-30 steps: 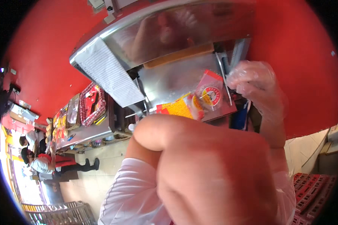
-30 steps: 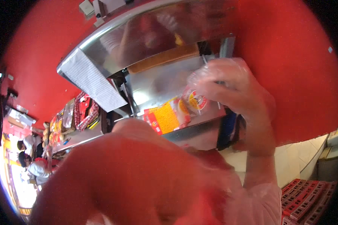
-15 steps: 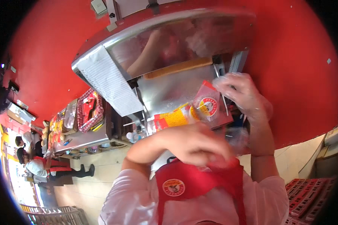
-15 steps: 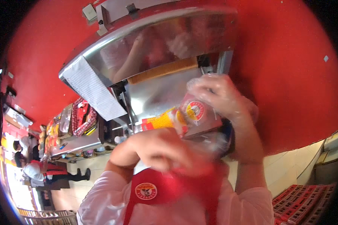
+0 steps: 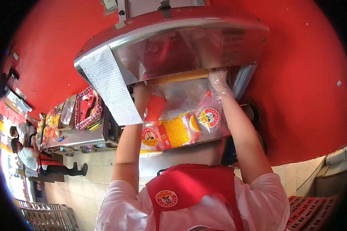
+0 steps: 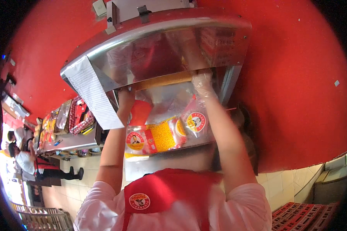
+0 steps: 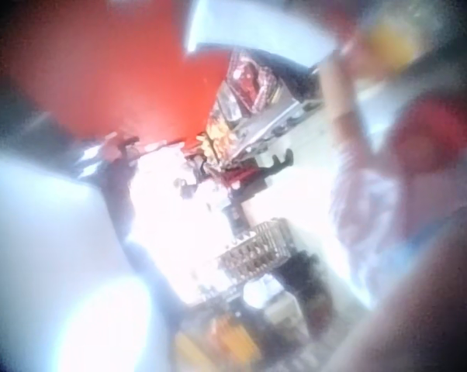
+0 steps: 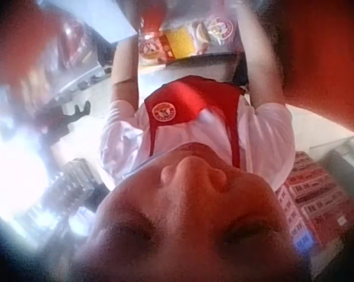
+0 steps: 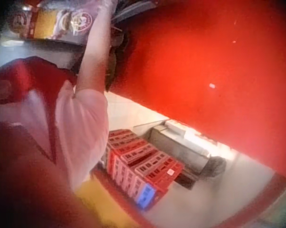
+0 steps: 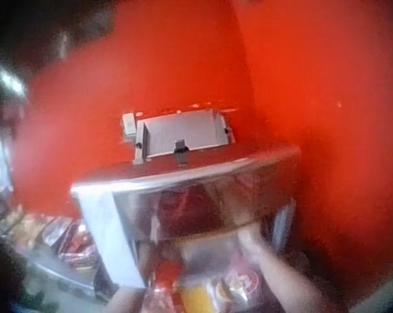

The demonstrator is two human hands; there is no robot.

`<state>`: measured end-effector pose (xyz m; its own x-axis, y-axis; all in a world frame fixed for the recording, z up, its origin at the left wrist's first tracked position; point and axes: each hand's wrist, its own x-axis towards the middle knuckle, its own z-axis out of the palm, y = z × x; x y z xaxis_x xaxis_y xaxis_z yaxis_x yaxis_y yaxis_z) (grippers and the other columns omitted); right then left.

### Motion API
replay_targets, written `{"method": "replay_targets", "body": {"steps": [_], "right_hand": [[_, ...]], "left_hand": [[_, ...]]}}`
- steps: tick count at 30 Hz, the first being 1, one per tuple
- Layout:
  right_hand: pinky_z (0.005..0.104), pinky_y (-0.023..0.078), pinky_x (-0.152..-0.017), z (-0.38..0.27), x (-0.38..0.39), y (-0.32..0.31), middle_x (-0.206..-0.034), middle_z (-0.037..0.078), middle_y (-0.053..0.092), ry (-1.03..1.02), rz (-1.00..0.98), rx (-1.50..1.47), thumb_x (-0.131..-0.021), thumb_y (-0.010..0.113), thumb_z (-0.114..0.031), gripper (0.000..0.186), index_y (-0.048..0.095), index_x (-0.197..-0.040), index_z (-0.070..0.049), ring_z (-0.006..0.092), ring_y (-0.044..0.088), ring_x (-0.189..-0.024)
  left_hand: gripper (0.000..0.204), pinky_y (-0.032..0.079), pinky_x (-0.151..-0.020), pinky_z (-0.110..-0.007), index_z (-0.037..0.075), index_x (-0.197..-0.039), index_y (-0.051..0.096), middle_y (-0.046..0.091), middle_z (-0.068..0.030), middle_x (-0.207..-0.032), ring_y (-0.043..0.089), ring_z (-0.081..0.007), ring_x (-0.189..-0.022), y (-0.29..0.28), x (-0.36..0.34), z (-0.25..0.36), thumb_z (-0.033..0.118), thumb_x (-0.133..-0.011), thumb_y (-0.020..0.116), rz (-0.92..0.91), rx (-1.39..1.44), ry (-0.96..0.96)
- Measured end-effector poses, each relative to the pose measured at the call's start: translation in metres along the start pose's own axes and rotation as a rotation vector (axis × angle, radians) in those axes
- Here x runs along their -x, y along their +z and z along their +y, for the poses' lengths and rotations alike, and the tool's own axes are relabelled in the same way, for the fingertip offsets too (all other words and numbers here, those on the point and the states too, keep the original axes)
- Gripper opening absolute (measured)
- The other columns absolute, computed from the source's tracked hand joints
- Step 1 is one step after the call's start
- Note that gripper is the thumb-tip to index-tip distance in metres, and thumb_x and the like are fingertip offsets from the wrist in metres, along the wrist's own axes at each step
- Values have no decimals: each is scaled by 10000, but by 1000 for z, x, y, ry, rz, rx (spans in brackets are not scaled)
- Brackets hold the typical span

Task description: The person picks up loaves of bread, feeds them into a slicing machine, and then places the sliced loaves into plastic bags and seals them.

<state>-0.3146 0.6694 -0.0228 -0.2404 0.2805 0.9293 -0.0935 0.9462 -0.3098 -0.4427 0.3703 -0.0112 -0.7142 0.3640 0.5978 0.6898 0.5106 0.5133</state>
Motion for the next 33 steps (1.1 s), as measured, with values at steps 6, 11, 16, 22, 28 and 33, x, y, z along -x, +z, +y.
{"method": "replay_targets", "body": {"steps": [6,11,16,22,28,33], "right_hand": [[421,432,-889,7,7,17,-1161,182,562,373,-265,-73,-849,599,-269,390,554,-1173,-58,352,522,-1085],[400,402,-943,18,12,18,-1269,171,498,245,-341,118,-813,647,-351,545,491,-1252,-68,341,477,-1160],[393,394,-961,8,15,18,-1306,160,475,298,-321,100,-809,655,-331,572,464,-1283,-75,343,460,-1186],[377,399,-959,30,24,16,-1276,172,506,149,-352,172,-797,671,-357,595,473,-1273,-60,337,477,-1178],[347,430,-911,-10,13,3,-1223,174,544,489,-260,4,-744,730,-381,636,507,-1240,-51,330,541,-1093],[349,428,-923,-28,10,-10,-1165,165,592,492,-344,-107,-760,728,-307,569,528,-1195,-2,286,565,-1087]], "left_hand": [[416,477,-668,-466,104,-1047,583,645,-178,-790,615,-400,-739,16,-11,4,479,-894,490,-61,-232,199],[462,480,-705,-465,75,-1110,559,657,-182,-834,623,-391,-810,6,-8,27,472,-873,535,-155,-125,11],[568,466,-779,-471,-34,-894,646,636,-274,-878,613,-404,-905,-9,0,40,525,-819,586,-126,82,-103],[544,469,-780,-465,-37,-917,641,637,-271,-877,611,-413,-898,2,-3,35,497,-810,614,-187,50,-20],[571,472,-750,-480,-13,-1047,582,636,-267,-875,607,-423,-890,2,5,24,499,-799,623,-118,-106,-66],[582,485,-716,-475,-6,-1115,523,634,-264,-846,609,-428,-860,-2,12,14,488,-817,602,-149,-44,-45]]}}
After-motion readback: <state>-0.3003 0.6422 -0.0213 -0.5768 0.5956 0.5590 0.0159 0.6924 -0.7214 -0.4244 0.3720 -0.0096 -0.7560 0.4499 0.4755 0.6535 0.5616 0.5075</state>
